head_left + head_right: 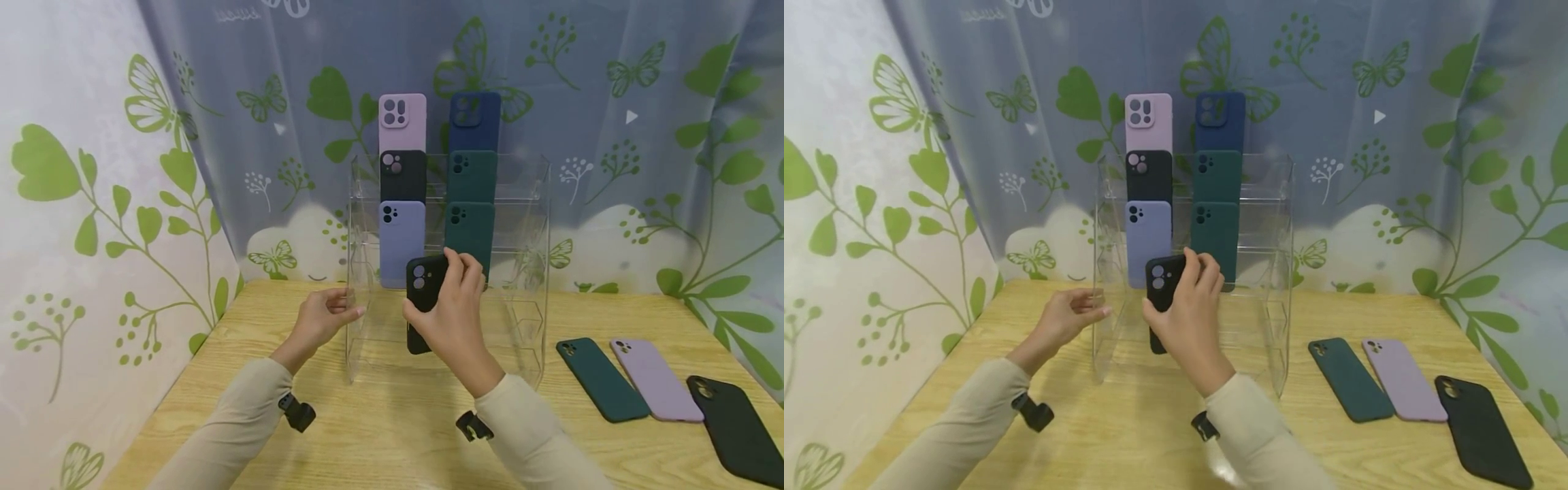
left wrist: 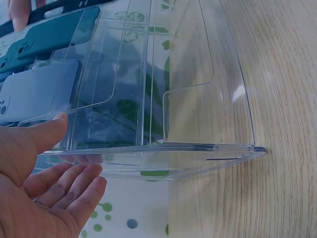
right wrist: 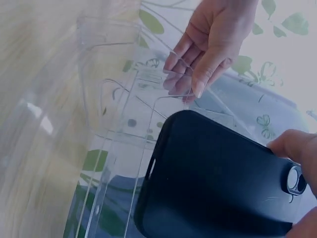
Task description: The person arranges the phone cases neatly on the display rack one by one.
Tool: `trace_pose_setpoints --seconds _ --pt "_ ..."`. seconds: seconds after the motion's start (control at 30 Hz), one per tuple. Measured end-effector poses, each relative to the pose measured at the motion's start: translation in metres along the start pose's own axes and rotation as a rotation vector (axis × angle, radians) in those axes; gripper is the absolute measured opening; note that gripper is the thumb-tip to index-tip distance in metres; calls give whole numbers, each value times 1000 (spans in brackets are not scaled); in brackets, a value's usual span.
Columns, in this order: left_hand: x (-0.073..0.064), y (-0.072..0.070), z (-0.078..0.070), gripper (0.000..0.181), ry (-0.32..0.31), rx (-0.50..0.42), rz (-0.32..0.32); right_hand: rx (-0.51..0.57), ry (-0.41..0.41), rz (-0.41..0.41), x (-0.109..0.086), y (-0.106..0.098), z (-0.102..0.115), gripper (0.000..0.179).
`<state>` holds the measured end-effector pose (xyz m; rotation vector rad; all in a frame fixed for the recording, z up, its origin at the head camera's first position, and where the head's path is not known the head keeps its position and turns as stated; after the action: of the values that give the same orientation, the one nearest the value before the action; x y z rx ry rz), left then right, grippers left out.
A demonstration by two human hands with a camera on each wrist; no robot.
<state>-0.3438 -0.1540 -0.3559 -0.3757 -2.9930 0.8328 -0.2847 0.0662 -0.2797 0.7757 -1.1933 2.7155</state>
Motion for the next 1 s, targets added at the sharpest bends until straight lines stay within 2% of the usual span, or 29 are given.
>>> trace_pose_setpoints --seconds 0.3,0.67,1.0 --pt "0 -1 0 57 -12 9 -13 33 -17 -102 21 13 12 88" --pt "-1 -1 -1 57 -10 16 -17 68 -18 -199 28 34 10 87" --pt "1 -2 0 55 13 22 -24 22 25 -190 28 55 1 87"
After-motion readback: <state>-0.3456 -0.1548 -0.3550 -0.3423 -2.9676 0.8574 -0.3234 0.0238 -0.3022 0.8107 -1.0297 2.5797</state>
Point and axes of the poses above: each hand's wrist, its own x-axis towards the middle knuckle, its own y-axis out of the palm, z = x × y, the point moved 8 cm from there along x, towards the middle knuckle, and after that the axes turned 14 degrees about z, right-handed, at the moved point
